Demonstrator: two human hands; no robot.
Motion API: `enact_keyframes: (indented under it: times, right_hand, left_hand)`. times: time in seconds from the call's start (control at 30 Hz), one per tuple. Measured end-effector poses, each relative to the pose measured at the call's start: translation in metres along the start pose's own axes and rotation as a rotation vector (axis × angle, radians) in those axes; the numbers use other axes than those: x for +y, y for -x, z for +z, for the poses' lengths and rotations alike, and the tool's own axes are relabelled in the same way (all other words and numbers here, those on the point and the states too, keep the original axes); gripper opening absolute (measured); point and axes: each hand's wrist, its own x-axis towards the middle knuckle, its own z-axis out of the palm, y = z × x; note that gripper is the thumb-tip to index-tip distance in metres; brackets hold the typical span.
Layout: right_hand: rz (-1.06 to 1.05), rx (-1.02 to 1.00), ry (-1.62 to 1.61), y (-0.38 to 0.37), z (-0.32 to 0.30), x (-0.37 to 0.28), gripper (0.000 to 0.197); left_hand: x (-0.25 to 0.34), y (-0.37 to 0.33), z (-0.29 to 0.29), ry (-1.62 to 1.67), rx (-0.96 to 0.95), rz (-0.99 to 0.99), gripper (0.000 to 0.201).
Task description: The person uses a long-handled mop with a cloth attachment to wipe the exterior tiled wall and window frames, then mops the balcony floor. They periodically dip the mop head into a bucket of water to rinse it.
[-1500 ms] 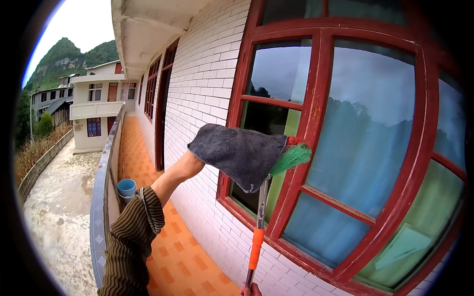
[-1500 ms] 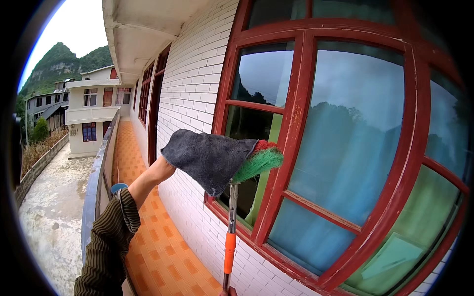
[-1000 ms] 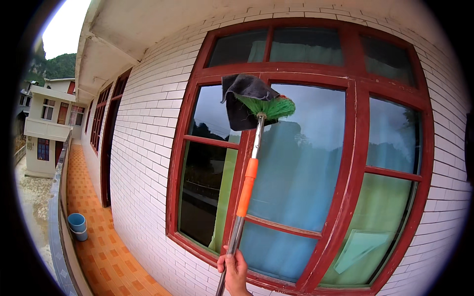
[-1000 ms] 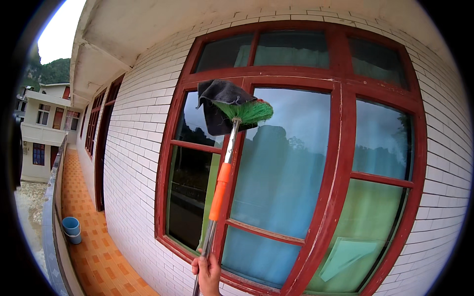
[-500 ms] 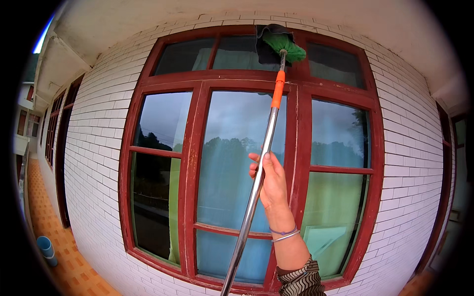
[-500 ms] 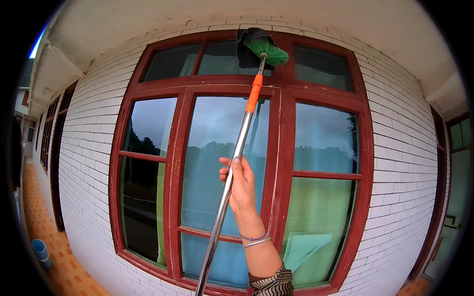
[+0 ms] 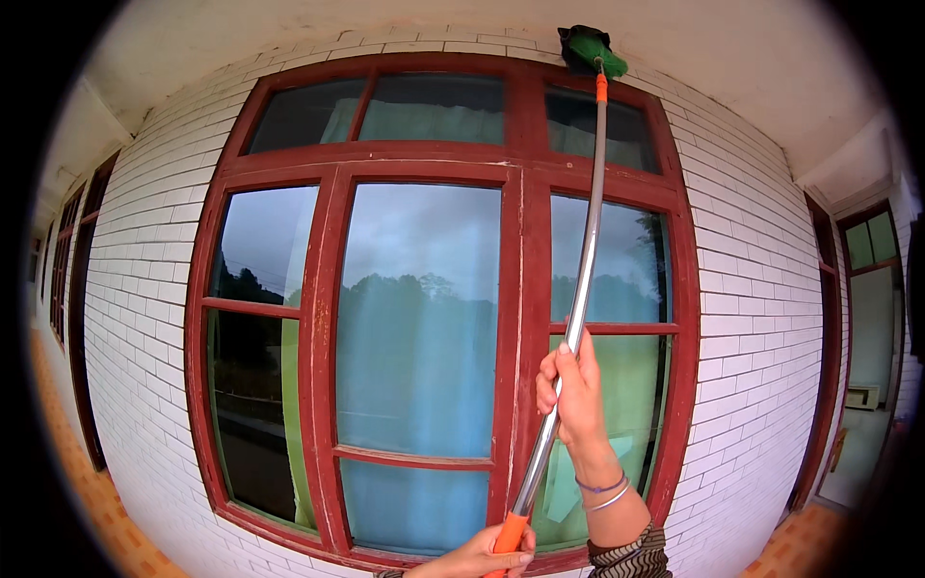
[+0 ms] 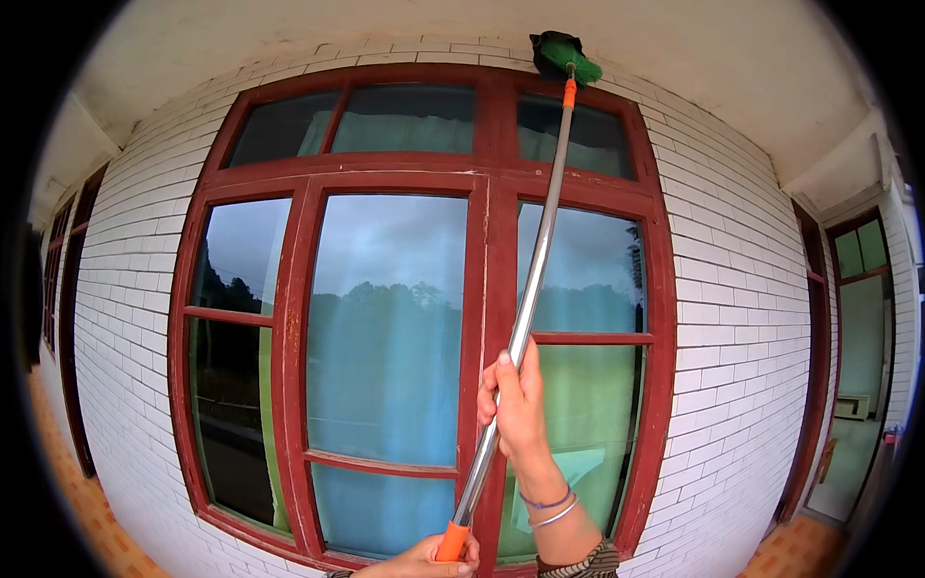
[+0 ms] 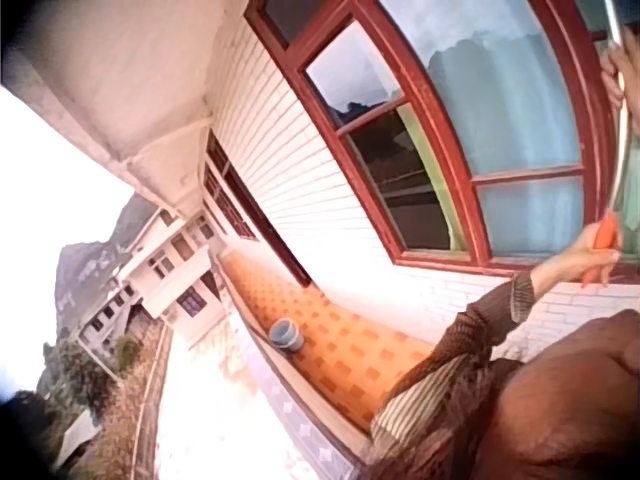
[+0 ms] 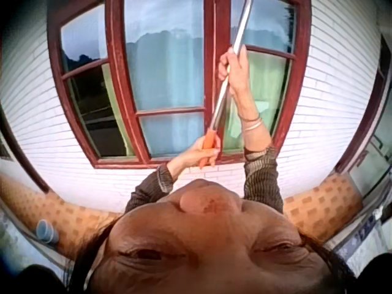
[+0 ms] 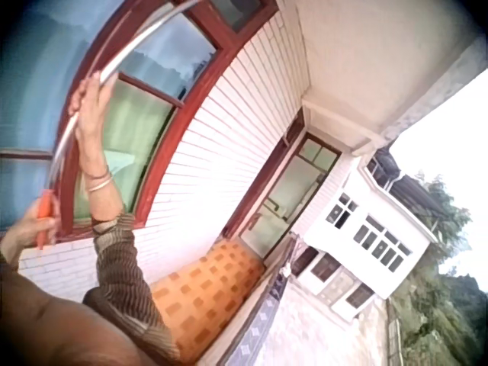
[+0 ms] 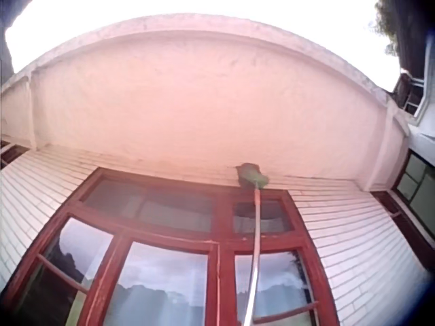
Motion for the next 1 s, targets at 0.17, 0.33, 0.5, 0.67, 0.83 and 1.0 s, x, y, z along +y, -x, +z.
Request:
enact_keyframes:
  times: [0.17,0.33,0.5,0.67,0.83,1.0]
  right_hand:
    - [-0.06,0.088,0.127,-0.074,-0.013,-0.02,0.01]
    - [-0.066,0.17,0.239,-0.132,-0.03,-0.048,0.011]
    - [-0.031,0.152,0.275,-0.165,0.011,-0.045,0.013]
    - [-0.061,0.204,0.245,-0.183,0.057,-0.036,0.014]
    - [-0.084,0.191,0.296,-0.176,0.108,-0.015,0.014]
    - [-0.074,0.157,0.372,-0.154,0.162,0.01,0.018]
  left_hand:
    - [0.009,-0.018,-0.017,0.255,-0.179,-0.026,0.03]
    - [0.074,-0.07,-0.007,0.238,-0.219,-0.034,0.025]
    - [0.137,-0.09,-0.045,0.155,-0.318,-0.006,0.053]
    - [0.173,-0.063,-0.057,0.422,-0.265,0.096,0.025]
    - [0.194,-0.011,-0.059,0.438,-0.137,0.127,0.017]
    - [0.203,0.045,-0.076,0.477,-0.082,0.15,0.016]
